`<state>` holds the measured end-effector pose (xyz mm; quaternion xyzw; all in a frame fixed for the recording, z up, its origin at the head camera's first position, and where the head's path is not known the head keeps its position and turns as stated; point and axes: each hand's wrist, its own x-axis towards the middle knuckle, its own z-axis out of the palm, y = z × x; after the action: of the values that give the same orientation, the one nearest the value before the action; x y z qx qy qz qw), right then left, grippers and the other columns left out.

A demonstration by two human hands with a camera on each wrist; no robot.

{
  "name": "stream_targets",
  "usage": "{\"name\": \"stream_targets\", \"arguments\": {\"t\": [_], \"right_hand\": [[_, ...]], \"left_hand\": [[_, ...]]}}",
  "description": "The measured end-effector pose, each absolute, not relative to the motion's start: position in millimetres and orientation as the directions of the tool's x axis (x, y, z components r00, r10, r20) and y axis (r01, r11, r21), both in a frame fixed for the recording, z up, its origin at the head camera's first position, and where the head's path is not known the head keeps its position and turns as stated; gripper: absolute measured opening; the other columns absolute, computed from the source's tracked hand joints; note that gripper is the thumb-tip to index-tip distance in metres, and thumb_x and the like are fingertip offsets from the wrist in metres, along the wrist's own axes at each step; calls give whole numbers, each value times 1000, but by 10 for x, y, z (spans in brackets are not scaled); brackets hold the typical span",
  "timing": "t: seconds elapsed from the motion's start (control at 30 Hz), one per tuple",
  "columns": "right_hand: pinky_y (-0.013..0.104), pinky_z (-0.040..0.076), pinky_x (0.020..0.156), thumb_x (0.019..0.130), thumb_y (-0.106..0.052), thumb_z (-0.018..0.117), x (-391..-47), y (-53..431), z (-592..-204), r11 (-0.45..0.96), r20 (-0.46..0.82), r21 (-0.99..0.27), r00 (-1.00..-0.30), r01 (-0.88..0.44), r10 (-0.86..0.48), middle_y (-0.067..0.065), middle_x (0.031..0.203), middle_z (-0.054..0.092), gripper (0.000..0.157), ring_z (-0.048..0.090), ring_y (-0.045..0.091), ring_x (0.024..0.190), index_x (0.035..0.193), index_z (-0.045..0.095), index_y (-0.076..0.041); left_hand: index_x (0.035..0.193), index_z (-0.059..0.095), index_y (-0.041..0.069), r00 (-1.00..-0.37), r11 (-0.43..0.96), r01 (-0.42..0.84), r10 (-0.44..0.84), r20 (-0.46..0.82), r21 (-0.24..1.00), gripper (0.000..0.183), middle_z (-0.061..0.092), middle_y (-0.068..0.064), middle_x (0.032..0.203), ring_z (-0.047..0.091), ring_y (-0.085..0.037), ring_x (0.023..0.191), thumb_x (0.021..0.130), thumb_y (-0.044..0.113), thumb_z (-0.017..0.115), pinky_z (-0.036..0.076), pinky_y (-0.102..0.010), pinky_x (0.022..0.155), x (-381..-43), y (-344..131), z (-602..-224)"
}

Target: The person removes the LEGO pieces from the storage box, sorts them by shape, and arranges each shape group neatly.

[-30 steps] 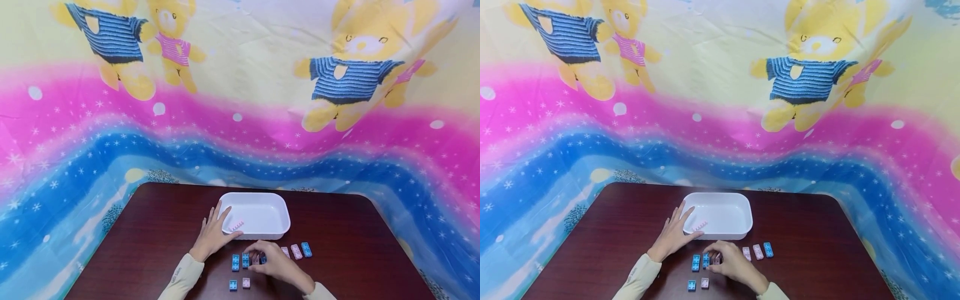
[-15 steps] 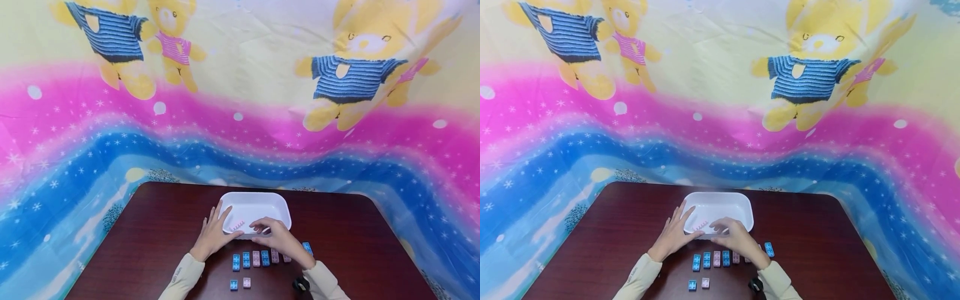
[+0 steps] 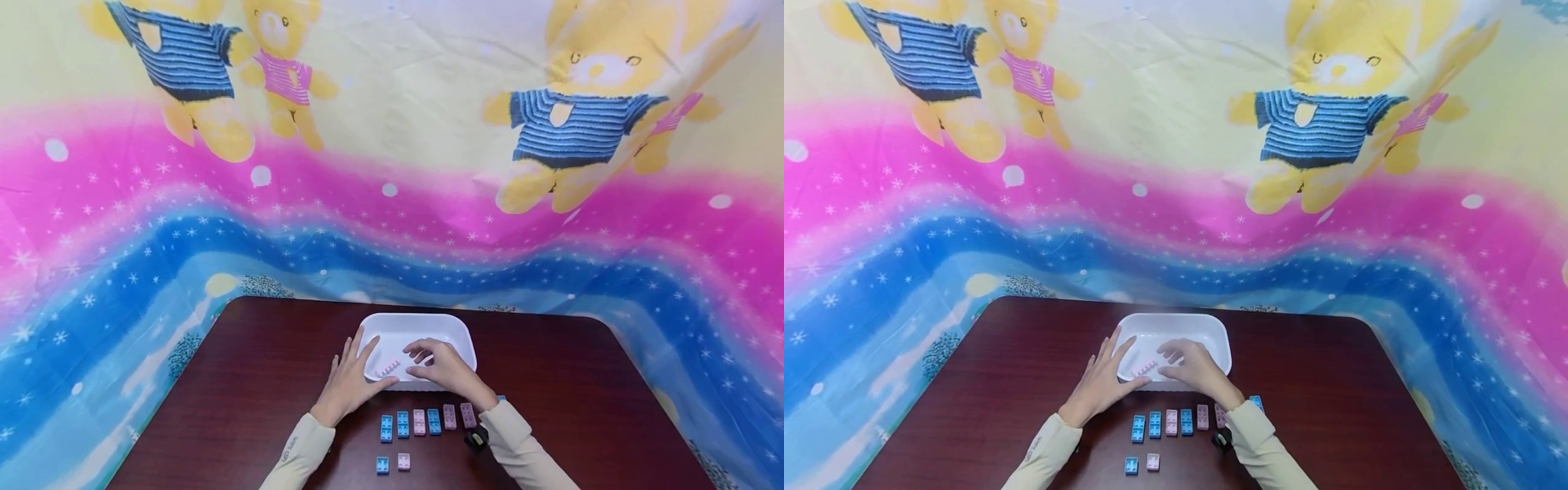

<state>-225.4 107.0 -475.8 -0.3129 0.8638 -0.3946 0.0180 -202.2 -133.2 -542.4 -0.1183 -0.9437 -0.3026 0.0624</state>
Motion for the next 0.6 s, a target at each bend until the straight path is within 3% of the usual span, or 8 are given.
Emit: {"name": "stream_targets", "arguments": {"t": [0.2,0.37,0.6], "right_hand": [[46,62,83,93,-3,80,-2364,973,-4817,495,200,-692,-799,-525,-567,26,112,73,31,72,41,96,120,71,9],[35,60,81,92,-2,81,-2442,928,-4868,521,188,-676,-806,-521,-561,24,112,73,29,73,39,96,118,72,7],[39,60,83,91,-4,81,-2525,868,-4973,562,132,-667,-821,-489,-556,18,110,75,28,72,34,96,117,74,4]], "left_hand": [[165,41,20,-964,787,262,188,188,559,95,11,-12,177,21,-51,156,90,73,69,24,-79,115,-2026,-1321,-5420],[165,42,20,-963,783,266,187,195,562,95,12,-12,177,21,-51,157,90,72,69,23,-78,115,-2022,-1317,-5404],[164,42,19,-961,784,271,186,204,559,96,13,-13,177,23,-51,156,90,72,69,24,-79,114,-2018,-1324,-5417]]}}
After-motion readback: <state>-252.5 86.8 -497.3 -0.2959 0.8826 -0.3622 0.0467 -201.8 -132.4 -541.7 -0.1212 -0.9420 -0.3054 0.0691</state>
